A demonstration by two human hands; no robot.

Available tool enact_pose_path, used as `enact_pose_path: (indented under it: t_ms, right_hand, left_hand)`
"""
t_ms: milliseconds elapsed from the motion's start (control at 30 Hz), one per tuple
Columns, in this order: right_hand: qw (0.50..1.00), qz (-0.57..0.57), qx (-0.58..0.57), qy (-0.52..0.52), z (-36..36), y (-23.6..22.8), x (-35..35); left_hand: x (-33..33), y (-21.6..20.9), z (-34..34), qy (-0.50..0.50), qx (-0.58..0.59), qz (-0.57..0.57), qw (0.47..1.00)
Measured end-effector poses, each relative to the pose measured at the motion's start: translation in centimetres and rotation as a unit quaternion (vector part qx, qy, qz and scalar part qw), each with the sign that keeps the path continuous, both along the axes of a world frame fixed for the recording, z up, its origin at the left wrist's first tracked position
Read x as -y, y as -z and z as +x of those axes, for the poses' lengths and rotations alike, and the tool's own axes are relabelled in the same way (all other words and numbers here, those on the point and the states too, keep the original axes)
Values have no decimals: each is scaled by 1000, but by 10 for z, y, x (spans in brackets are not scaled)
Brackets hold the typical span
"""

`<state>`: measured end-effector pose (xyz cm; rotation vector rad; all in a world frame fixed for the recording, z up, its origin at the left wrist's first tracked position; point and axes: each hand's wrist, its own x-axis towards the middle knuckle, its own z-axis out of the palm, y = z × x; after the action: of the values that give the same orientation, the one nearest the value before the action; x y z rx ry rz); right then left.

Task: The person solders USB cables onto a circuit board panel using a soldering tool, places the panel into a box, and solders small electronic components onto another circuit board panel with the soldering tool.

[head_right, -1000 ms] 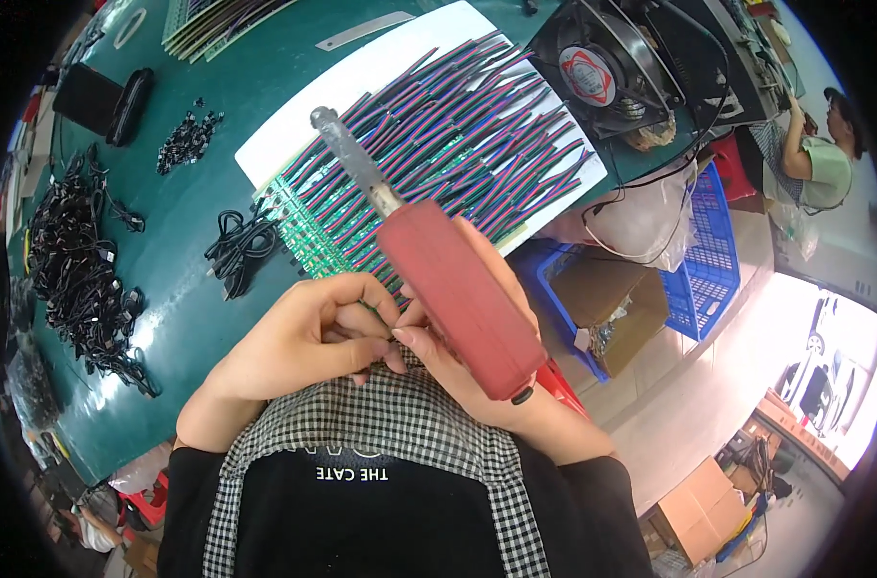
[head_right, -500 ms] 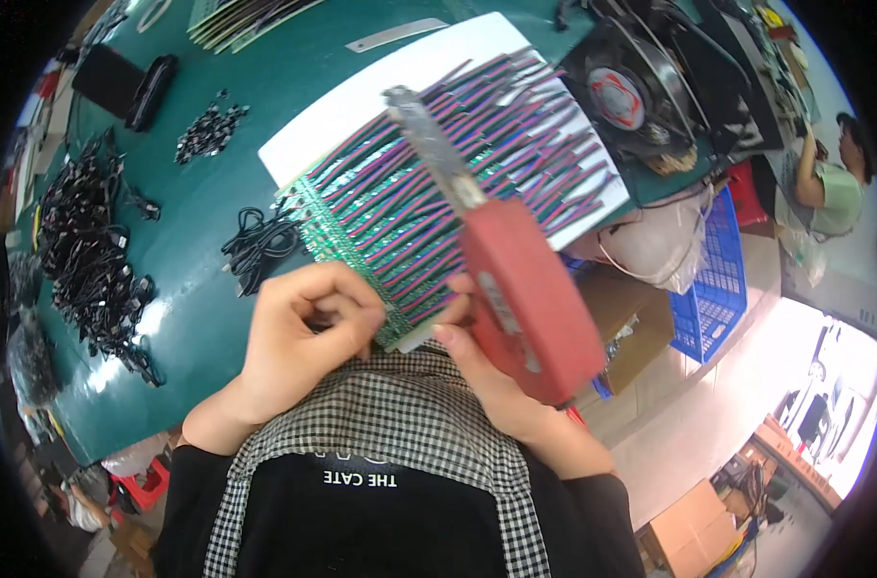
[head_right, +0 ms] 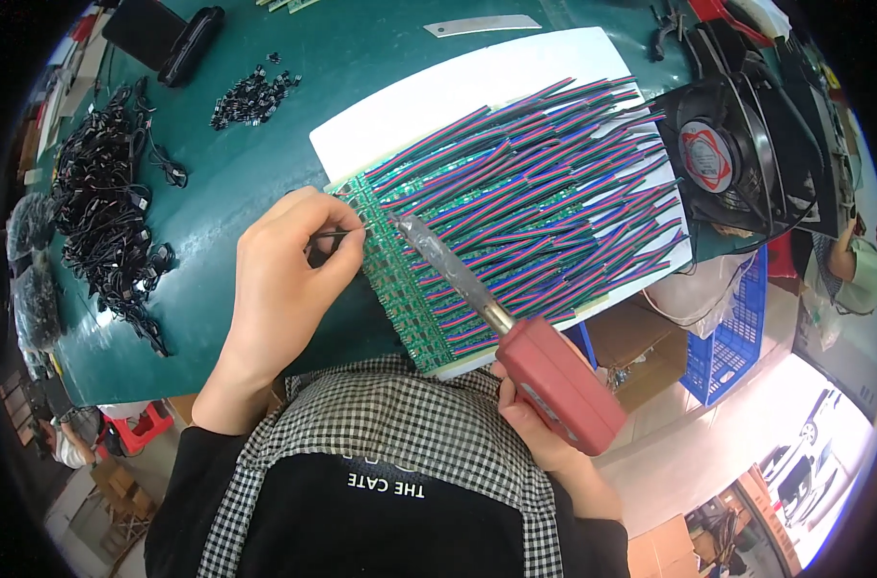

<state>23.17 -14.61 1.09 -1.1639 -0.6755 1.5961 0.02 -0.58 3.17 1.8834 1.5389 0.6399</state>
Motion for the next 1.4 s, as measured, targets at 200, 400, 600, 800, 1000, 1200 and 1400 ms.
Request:
enact_pose_path:
  t_ms: [200,400,600,800,1000,1200,1400]
  right_hand:
    - [998,12,30,-48,6,6,-2]
    - [995,-18,94,-27,8,13,7]
    - [964,2,251,-86,13,27,16]
    - [949,29,297,-97,8,16,6]
    - [987,38,158,-9,-6,-1,-9]
    - [999,32,38,10,-2,4,-4]
    - [998,32,49,-20,4,5,4]
  left_hand:
    - [-2,3,1,20,-41,22,999]
    - [-3,1,2,34,-62,29,997]
    - [-4,0,3,37,-69,31,996]
    - [-5,-1,4,46,-81,31,995]
    - [-6,-2,5,48,-83,38,995]
    - [-4,-2,3,48,-81,24,995]
    - [-5,-1,-4,38,45,-10,998]
